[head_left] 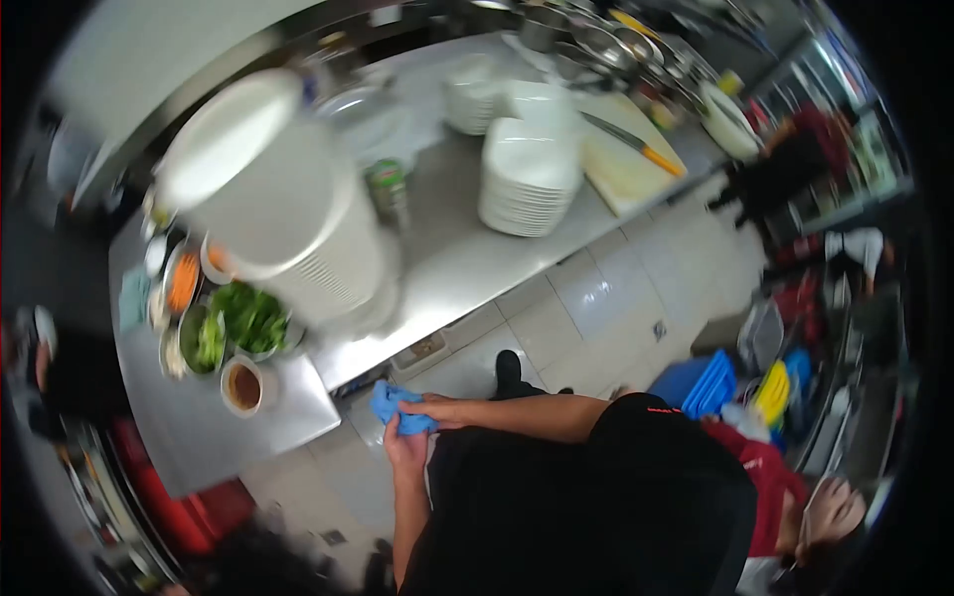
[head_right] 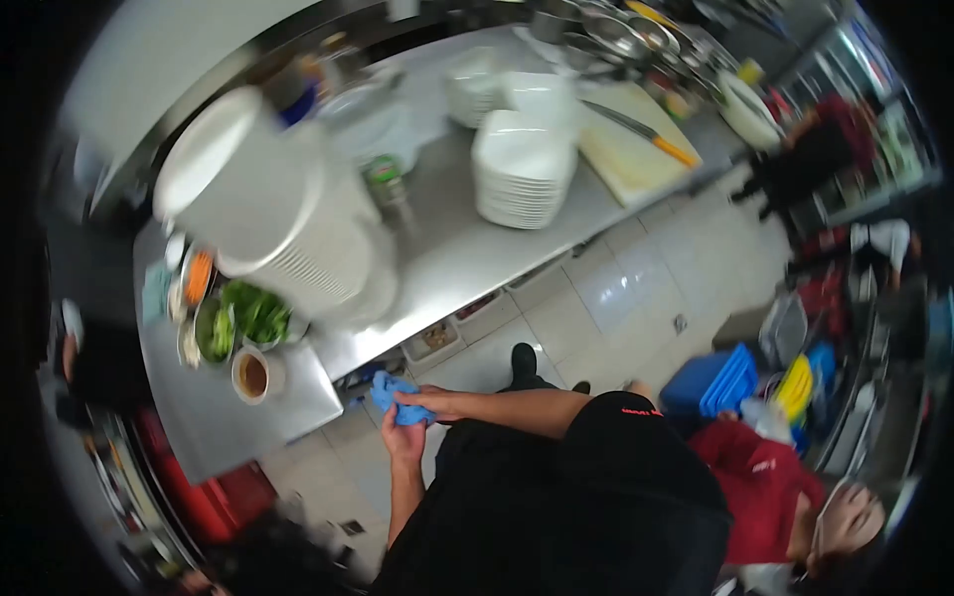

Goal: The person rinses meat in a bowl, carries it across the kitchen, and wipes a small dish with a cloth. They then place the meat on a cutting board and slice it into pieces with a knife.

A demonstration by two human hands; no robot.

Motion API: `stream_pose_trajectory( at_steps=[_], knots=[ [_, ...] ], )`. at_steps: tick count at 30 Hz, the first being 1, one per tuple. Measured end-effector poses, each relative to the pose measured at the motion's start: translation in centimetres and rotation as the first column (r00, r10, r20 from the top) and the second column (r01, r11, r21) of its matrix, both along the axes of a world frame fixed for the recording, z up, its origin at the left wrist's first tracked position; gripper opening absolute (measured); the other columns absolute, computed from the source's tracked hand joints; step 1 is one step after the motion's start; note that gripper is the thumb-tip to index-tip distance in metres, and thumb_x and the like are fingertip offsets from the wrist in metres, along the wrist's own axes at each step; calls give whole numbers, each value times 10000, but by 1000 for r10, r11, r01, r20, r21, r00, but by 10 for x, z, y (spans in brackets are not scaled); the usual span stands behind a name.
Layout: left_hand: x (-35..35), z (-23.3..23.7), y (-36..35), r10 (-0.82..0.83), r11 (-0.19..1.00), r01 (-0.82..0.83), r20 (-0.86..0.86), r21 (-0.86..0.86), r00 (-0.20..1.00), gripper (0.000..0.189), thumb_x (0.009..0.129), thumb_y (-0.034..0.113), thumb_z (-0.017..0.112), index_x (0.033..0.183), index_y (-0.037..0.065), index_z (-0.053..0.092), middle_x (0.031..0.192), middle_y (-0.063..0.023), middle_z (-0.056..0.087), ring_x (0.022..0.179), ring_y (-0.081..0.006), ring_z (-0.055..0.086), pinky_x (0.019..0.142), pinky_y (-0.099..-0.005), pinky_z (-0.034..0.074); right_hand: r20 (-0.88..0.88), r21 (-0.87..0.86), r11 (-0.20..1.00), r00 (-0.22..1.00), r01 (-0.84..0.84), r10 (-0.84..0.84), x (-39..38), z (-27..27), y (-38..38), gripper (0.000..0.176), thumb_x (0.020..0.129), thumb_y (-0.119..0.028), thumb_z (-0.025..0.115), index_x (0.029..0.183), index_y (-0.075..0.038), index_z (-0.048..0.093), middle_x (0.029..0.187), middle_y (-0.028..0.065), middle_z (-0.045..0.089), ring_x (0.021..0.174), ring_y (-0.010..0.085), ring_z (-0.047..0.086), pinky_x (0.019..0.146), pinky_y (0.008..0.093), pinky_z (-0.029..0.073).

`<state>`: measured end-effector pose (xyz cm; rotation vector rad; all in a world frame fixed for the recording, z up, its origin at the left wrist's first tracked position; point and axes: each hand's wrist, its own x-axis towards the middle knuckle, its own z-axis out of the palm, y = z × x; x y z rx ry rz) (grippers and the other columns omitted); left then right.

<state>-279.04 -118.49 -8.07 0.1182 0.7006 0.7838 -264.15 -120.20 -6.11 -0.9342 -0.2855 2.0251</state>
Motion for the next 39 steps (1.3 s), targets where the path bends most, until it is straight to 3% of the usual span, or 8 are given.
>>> stream_pose_trajectory(
  at_steps=[5, 7, 10, 16, 23, 28, 34, 39],
  knots=[
    [112, 38, 15, -471, 877, 479, -120, 45, 874, 511, 944, 385, 572, 1345, 77, 499, 1320, -94, 570, 1212, -269, 542, 987, -475, 443, 761, 127, 987, 629, 95, -158, 107, -6, -33, 358, 850, -346, 743, 1077, -71, 719, 934, 105, 726, 849, 188, 683, 804, 340, 535],
    [141, 63, 25, -668, 633, 769, -567, -90, 483, 563, 897, 431, 649, 1309, 64, 537, 1276, -129, 594, 1126, -267, 602, 907, -451, 496, 822, 155, 988, 557, -15, -120, 147, -19, -57, 353, 834, -354, 754, 1078, -101, 724, 935, 122, 728, 833, 185, 686, 789, 336, 536],
    [163, 71, 46, 113, 250, 966, -993, 66, 38, 485, 842, 361, 753, 1189, 44, 635, 1100, -143, 673, 956, -222, 663, 831, -368, 524, 783, 110, 982, 596, 151, -179, 208, -27, -100, 347, 827, -353, 760, 1077, -115, 728, 926, 122, 730, 828, 194, 688, 784, 339, 537],
    [305, 184, 140, 277, 401, 690, -798, 603, 536, 382, 877, 315, 720, 1070, -11, 665, 855, -54, 678, 784, -105, 597, 714, -274, 496, 799, 27, 970, 578, 241, -165, 318, -22, -136, 317, 853, -278, 747, 1068, -48, 720, 915, 99, 733, 816, 174, 683, 760, 332, 544],
    [394, 225, 220, 470, 144, 985, -883, 90, 12, 331, 760, 247, 803, 890, -27, 671, 811, -125, 680, 700, -217, 674, 607, -309, 540, 650, 279, 865, 581, 416, -490, 401, 103, -126, 340, 882, -246, 722, 1116, -4, 679, 956, 64, 718, 847, 143, 662, 770, 305, 537],
    [406, 256, 226, 253, 231, 964, -965, 130, 69, 213, 778, 132, 730, 816, -47, 621, 820, -160, 675, 614, -253, 673, 465, -348, 577, 564, 515, 623, 314, 589, -764, 413, 132, -111, 338, 910, -170, 675, 1196, 4, 624, 1042, 61, 695, 936, 131, 633, 834, 288, 512],
    [401, 280, 233, 327, 282, 914, -925, 293, 195, 240, 898, 69, 526, 1114, -36, 525, 896, -192, 668, 678, -252, 681, 487, -372, 556, 563, 605, 467, 68, 645, -824, 413, 140, -94, 247, 918, -105, 624, 1147, -12, 643, 1011, 40, 691, 922, 115, 615, 859, 271, 491],
    [385, 251, 222, -210, 471, 685, -683, 556, 699, 653, 802, -53, 443, 1444, 9, 340, 1326, -206, 533, 1190, -330, 570, 869, -471, 564, 515, 752, 376, -126, 541, -848, 429, 148, -59, 224, 897, -102, 624, 1107, -34, 661, 957, 41, 692, 865, 105, 611, 792, 279, 507]
  ],
)
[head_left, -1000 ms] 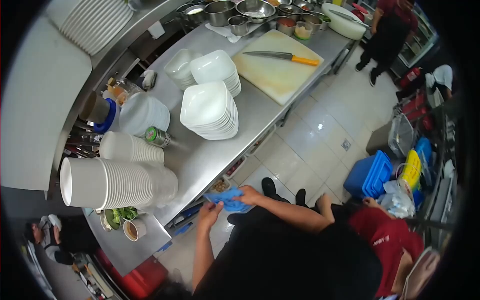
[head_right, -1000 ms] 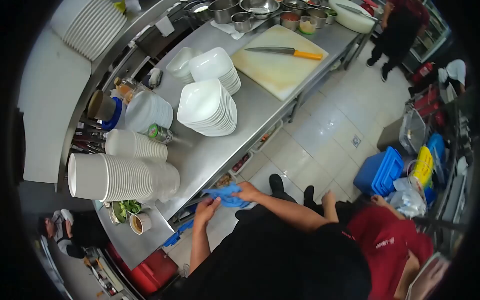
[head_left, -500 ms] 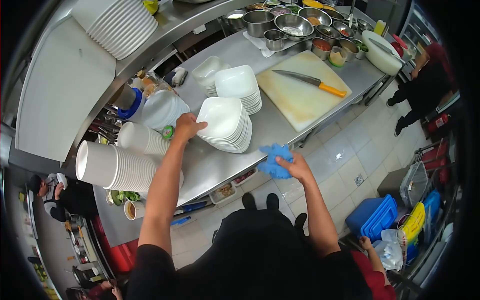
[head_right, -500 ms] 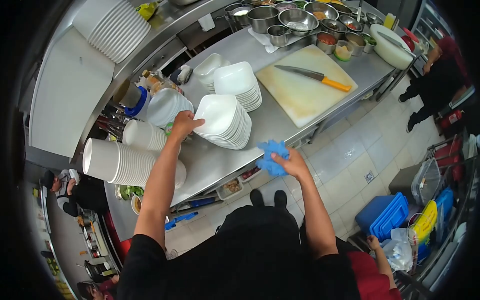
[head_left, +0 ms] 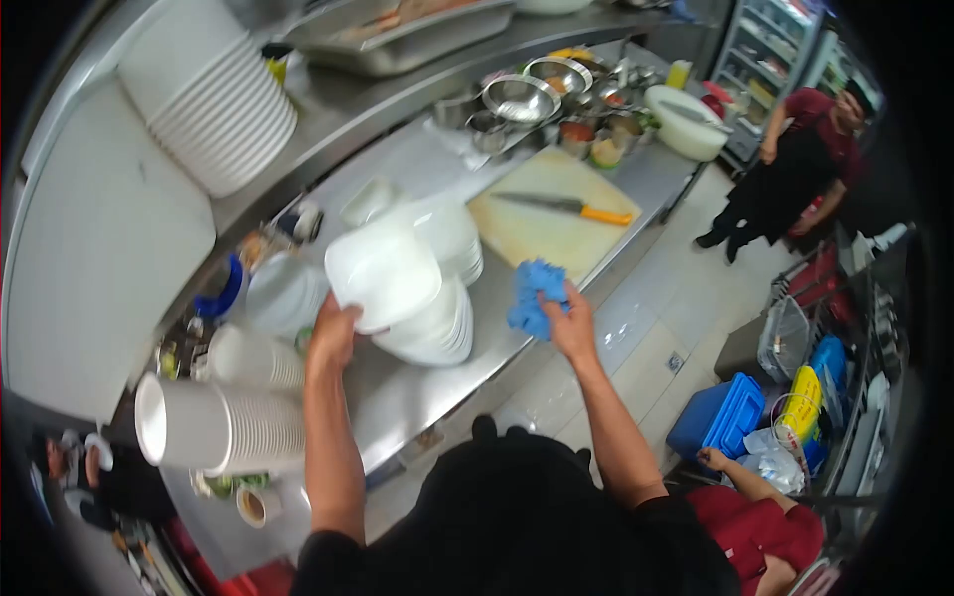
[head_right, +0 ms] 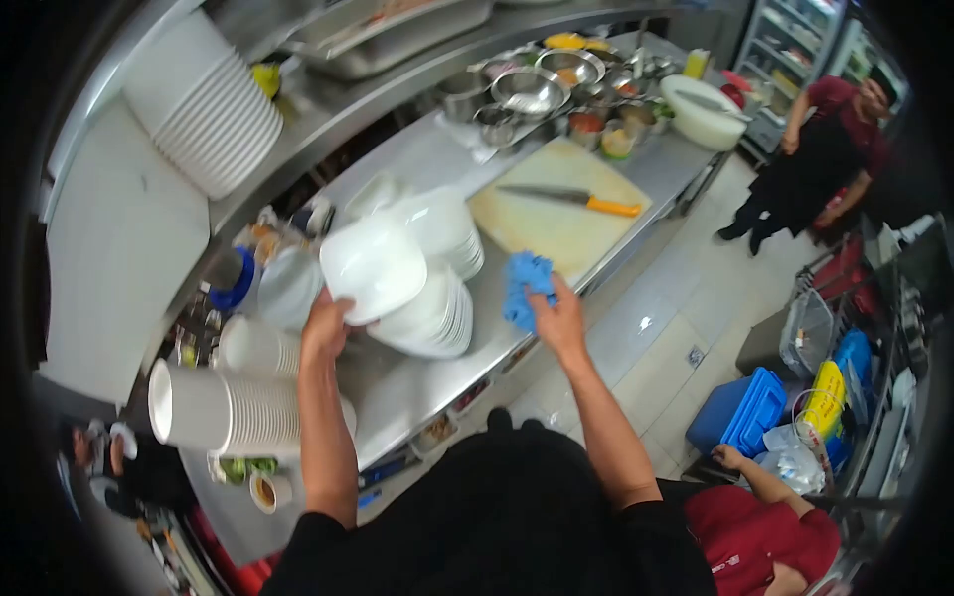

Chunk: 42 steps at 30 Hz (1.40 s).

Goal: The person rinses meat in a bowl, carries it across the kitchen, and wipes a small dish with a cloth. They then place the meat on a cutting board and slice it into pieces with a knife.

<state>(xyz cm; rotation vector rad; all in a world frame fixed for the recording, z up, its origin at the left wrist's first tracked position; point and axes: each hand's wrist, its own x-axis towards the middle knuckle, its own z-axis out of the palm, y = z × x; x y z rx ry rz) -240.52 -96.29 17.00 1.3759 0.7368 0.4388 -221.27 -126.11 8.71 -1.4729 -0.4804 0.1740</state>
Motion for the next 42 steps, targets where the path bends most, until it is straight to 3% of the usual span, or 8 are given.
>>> stream_pose_trajectory(
  at_steps=[6, 11, 14, 19, 25, 32, 37, 42],
  knots=[
    [7, 3, -29, -3, 937, 106, 295, -332, 955, 819, 642, -34, 444, 1452, 20, 331, 1369, -214, 478, 1225, -418, 523, 828, -602, 573, 34, -288, 957, 999, 20, -10, -4, 15, 32, 362, 858, -258, 691, 1160, -65, 638, 1047, 134, 685, 926, 216, 655, 842, 345, 516],
    [14, -7, -47, 27, 909, 112, 324, -401, 946, 790, 646, -19, 476, 1426, -1, 355, 1327, -209, 510, 1173, -398, 561, 864, -581, 555, 381, -793, 589, 879, 152, 286, 8, 3, 39, 717, 775, -444, 748, 1315, -13, 555, 1245, 206, 626, 1104, 370, 622, 1005, 419, 459],
    [22, -35, -53, 54, 932, 56, 290, -358, 955, 658, 772, 78, 528, 1391, -59, 351, 1262, -216, 545, 1106, -398, 598, 642, -556, 605, 228, -649, 758, 967, 66, 112, 67, 15, 25, 587, 773, -385, 761, 1196, 2, 639, 1117, 213, 676, 1058, 330, 650, 953, 374, 493],
    [56, -16, -122, 118, 876, 61, 335, -479, 935, 464, 1008, 178, 478, 1413, -30, 384, 1310, -189, 531, 1146, -316, 578, 953, -446, 488, 473, -407, 815, 859, 412, -197, 242, 74, -23, 369, 778, -259, 724, 1041, -3, 685, 810, 152, 706, 742, 295, 683, 722, 389, 543],
    [134, -44, -170, 141, 897, -49, 180, -439, 974, 527, 991, 249, 522, 1405, -41, 371, 1308, -178, 549, 1167, -315, 575, 991, -462, 474, 626, -113, 694, 593, 711, -506, 488, 207, -72, 325, 753, -188, 698, 1021, -6, 669, 1004, 195, 693, 947, 334, 668, 858, 401, 520],
    [237, -65, -218, 181, 916, -87, 208, -392, 961, 522, 981, 244, 506, 1426, 20, 351, 1313, -173, 536, 1134, -347, 586, 960, -495, 495, 736, 46, 650, 414, 759, -535, 738, 294, -73, 355, 741, -187, 675, 1063, -37, 675, 1053, 189, 670, 1034, 352, 632, 919, 444, 485],
    [287, -65, -242, 212, 906, -135, 155, -401, 965, 520, 973, 253, 495, 1423, 44, 342, 1263, -171, 553, 1098, -367, 598, 796, -541, 569, 863, -163, 561, 392, 812, -317, 816, 311, -48, 369, 785, -261, 708, 1134, -142, 688, 1156, 175, 660, 1056, 370, 622, 935, 458, 473],
    [320, -77, -256, 329, 861, -216, 180, -461, 927, 507, 961, 247, 503, 1396, 35, 353, 1217, -170, 563, 1001, -384, 631, 601, -585, 586, 629, -125, 711, 609, 692, -483, 856, 327, -48, 314, 808, -286, 684, 1072, -119, 722, 1003, 180, 710, 971, 338, 676, 877, 432, 500]
  ],
)
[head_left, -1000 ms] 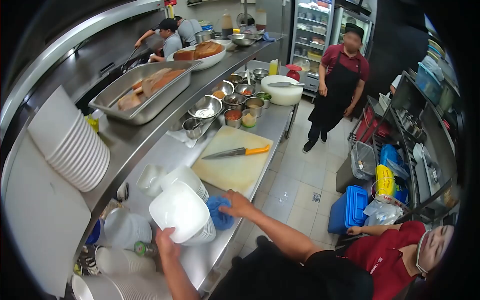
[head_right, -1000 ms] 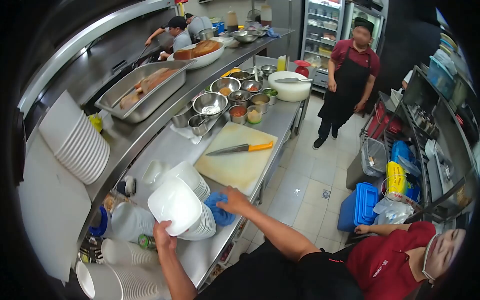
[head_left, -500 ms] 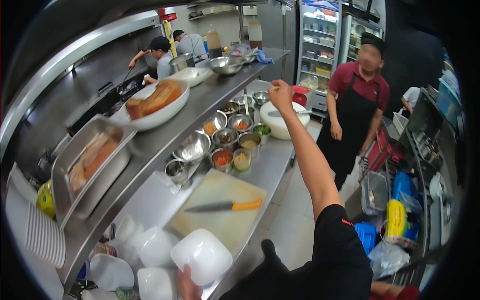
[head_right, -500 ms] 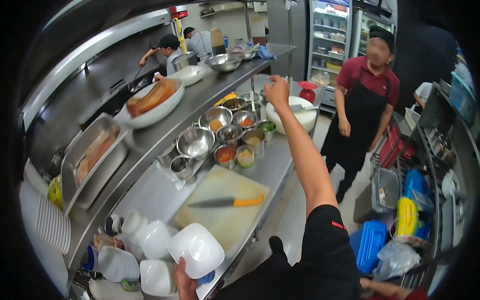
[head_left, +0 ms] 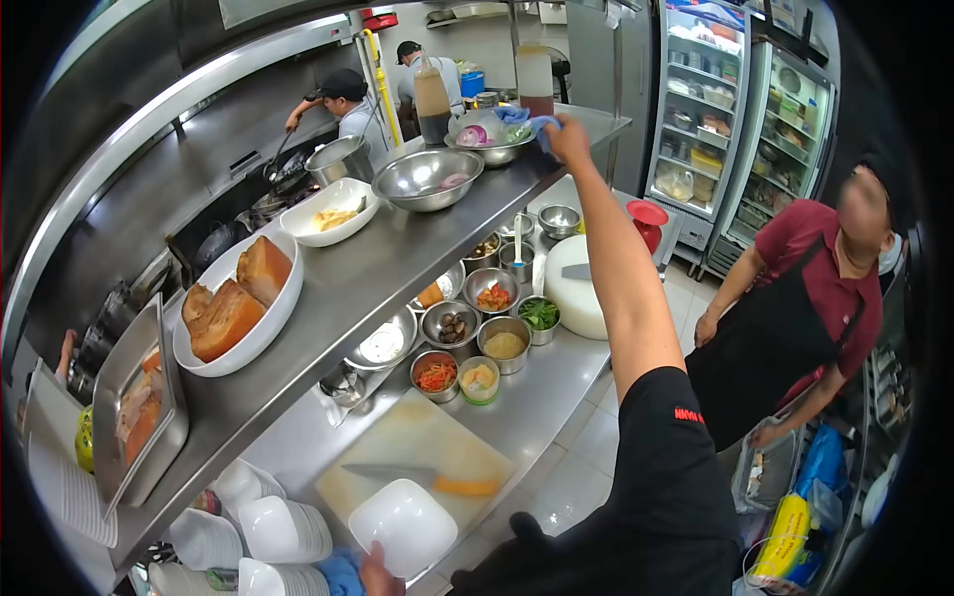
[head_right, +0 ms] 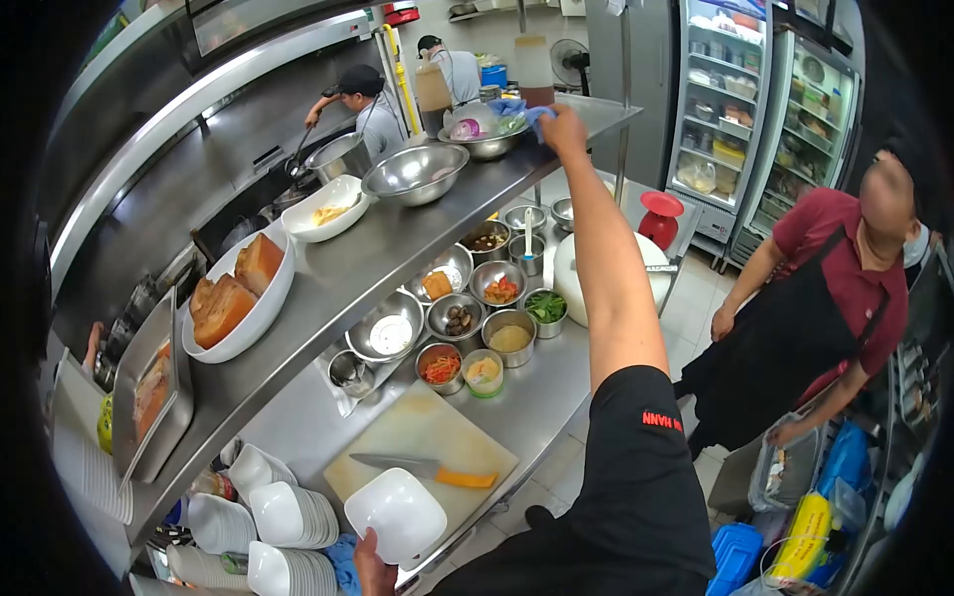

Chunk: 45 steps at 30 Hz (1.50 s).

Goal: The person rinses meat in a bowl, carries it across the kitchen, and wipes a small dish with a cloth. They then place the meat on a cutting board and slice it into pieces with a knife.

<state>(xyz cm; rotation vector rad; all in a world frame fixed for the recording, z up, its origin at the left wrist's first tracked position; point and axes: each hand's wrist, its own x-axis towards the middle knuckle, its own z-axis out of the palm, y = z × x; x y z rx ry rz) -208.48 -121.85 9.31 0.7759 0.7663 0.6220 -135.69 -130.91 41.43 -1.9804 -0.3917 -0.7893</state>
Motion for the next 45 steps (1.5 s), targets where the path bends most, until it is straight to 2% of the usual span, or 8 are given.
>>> stream_pose_trajectory(
  at_steps=[12, 21, 23, 28, 34, 39, 43, 45],
  knots=[
    [-26, -61, 11, 24, 999, -23, -89, 23, 996, 497, 985, 261, 510, 1388, -3, 385, 1282, -182, 555, 1079, -385, 605, 818, -595, 521, 129, 624, 770, 989, -134, 68, -19, 12, -48, 339, 846, -257, 608, 1044, 4, 694, 948, 201, 703, 867, 293, 674, 793, 375, 505],
    [263, 81, 68, -140, 926, 114, 46, 361, 989, 588, 986, 173, 531, 1497, 30, 277, 1402, -201, 472, 1224, -351, 533, 987, -526, 488, 61, -440, 894, 996, 90, -70, -24, -20, -25, 523, 797, -464, 676, 1203, -134, 647, 1248, 158, 597, 1233, 377, 499, 996, 512, 425],
    [52, 40, -11, -69, 984, 66, 9, 163, 998, 508, 986, 258, 494, 1427, 53, 347, 1289, -166, 551, 1111, -392, 600, 788, -620, 548, 81, -384, 911, 988, 153, -132, -11, -26, -18, 456, 776, -391, 706, 1176, -173, 677, 1197, 148, 639, 1162, 344, 565, 967, 469, 464],
    [93, 28, -2, 23, 980, -18, -21, 198, 1000, 556, 998, 161, 477, 1511, 119, 267, 1410, -125, 472, 1231, -291, 525, 1032, -452, 454, 101, 121, 992, 994, 22, -35, -94, -37, -64, 514, 753, -343, 727, 1161, -38, 653, 1125, 206, 668, 1060, 368, 636, 908, 401, 501],
    [156, 28, 8, 55, 944, -65, 40, 324, 998, 443, 1062, 198, 368, 1481, 78, 290, 1396, -113, 475, 1264, -217, 474, 1080, -350, 373, 114, 338, 782, 848, -524, 518, -319, -200, -56, 388, 820, -42, 634, 1200, -9, 563, 1150, 147, 597, 1083, 285, 569, 967, 386, 438],
    [192, 46, -4, -87, 831, 101, -51, 547, 995, 439, 1074, 253, 335, 1458, 41, 310, 1368, -113, 491, 1253, -190, 463, 1074, -335, 362, 175, -415, 624, 614, -663, 769, -405, -242, 9, 389, 691, -41, 669, 1078, -77, 671, 1238, 149, 536, 1185, 388, 490, 1040, 487, 364],
    [191, 47, 21, -67, 837, 33, 43, 547, 997, 466, 1069, 280, 351, 1463, 33, 317, 1344, -120, 522, 1250, -204, 473, 1060, -336, 363, 71, -349, 498, 508, -794, 858, -412, -265, 16, 231, 718, -70, 636, 938, -81, 707, 1104, 176, 623, 1068, 375, 572, 969, 488, 428],
    [178, 31, 35, -51, 779, 46, -10, 625, 999, 469, 1065, 270, 364, 1470, 36, 319, 1344, -139, 528, 1256, -226, 477, 1067, -344, 361, -500, -510, 54, 347, -858, 794, -398, -270, -7, 237, 737, -115, 608, 944, -72, 717, 890, 147, 658, 890, 356, 610, 873, 467, 490]
  ],
)
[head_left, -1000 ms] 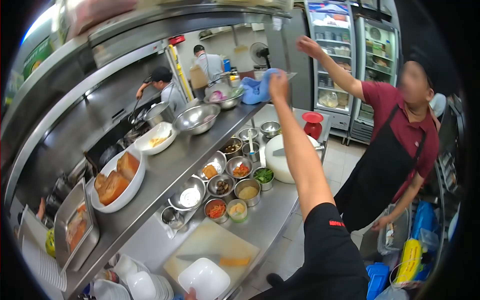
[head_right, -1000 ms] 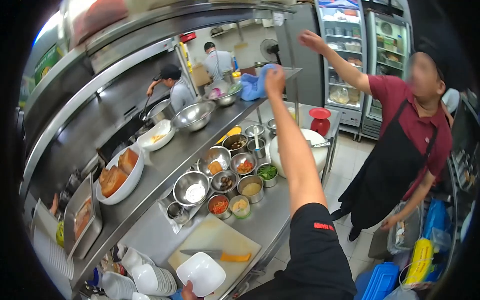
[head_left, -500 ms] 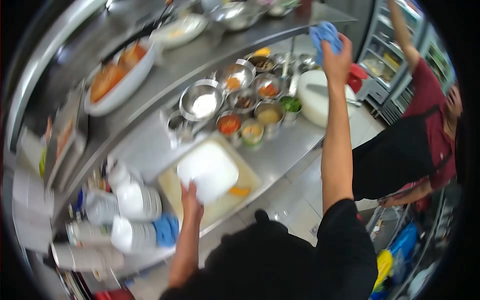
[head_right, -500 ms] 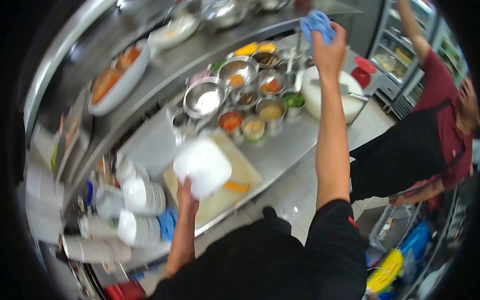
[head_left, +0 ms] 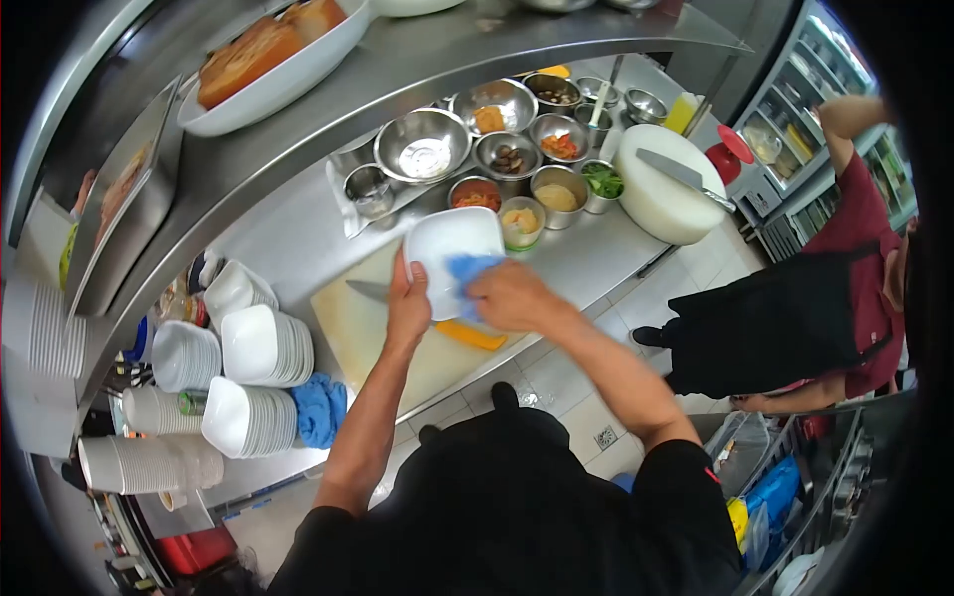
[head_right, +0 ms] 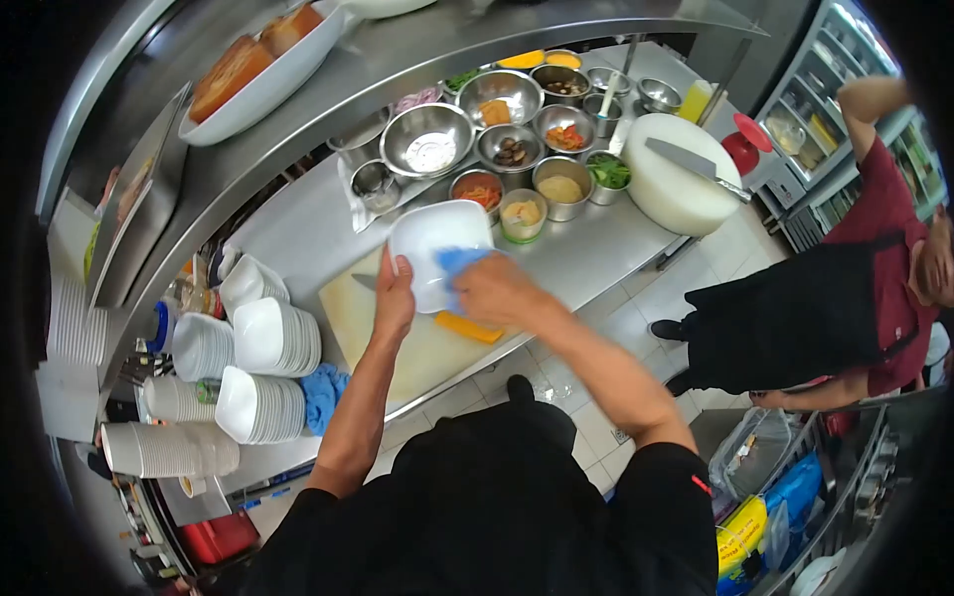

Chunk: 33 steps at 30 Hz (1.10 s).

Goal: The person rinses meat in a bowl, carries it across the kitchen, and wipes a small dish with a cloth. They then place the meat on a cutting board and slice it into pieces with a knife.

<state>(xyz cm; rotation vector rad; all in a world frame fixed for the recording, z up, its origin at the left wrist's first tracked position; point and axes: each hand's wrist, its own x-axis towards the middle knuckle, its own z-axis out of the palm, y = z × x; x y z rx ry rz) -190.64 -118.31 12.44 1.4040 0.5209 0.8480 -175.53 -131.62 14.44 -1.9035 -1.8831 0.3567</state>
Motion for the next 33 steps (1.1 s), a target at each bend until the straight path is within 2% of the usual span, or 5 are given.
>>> stream_pose_trajectory(
  at_steps=[12, 16, 18, 26, 33],
  knots=[
    [-19, 36, -1, -254, 932, 286, -163, 221, 953, 729, 744, -89, 373, 1467, 3, 347, 1424, -171, 471, 1322, -245, 457, 1139, -330, 283, -18, 198, 911, 930, 362, -366, 18, 56, 24, 496, 726, -233, 787, 1158, -48, 629, 1124, 185, 659, 978, 302, 663, 790, 374, 538],
    [-13, 35, -21, 85, 993, -100, 197, 67, 977, 756, 723, -94, 378, 1473, -10, 327, 1402, -139, 475, 1300, -244, 457, 1133, -353, 300, -708, 15, 709, 509, 705, -491, -29, 12, 32, 333, 834, -185, 731, 1079, 21, 638, 997, 139, 689, 851, 205, 669, 730, 324, 534],
    [-8, 5, -36, 311, 950, -310, 114, -26, 943, 737, 765, -72, 465, 1482, -2, 311, 1418, -144, 454, 1310, -252, 437, 1129, -361, 302, -958, -187, 615, -281, 766, 59, -81, -10, 43, 280, 830, -104, 718, 1050, 51, 643, 913, 80, 691, 813, 159, 645, 720, 315, 530],
    [-51, 12, -5, 39, 989, -69, -224, -129, 974, 442, 958, 187, 609, 1347, -2, 514, 1155, -112, 644, 1066, -196, 586, 957, -346, 446, -349, 193, 926, 905, 324, -244, -15, 51, 20, 385, 762, -99, 692, 1140, -37, 659, 1023, 181, 697, 903, 301, 683, 805, 354, 530],
    [-26, -3, -24, 579, 748, -538, -15, -389, 815, 298, 1024, 201, 494, 1176, -42, 574, 1029, -116, 663, 863, -200, 643, 772, -346, 533, -947, -91, 662, 141, 744, -288, -94, -50, 39, 405, 759, -114, 693, 1139, 8, 619, 993, 161, 688, 937, 239, 657, 849, 361, 507]
  ],
)
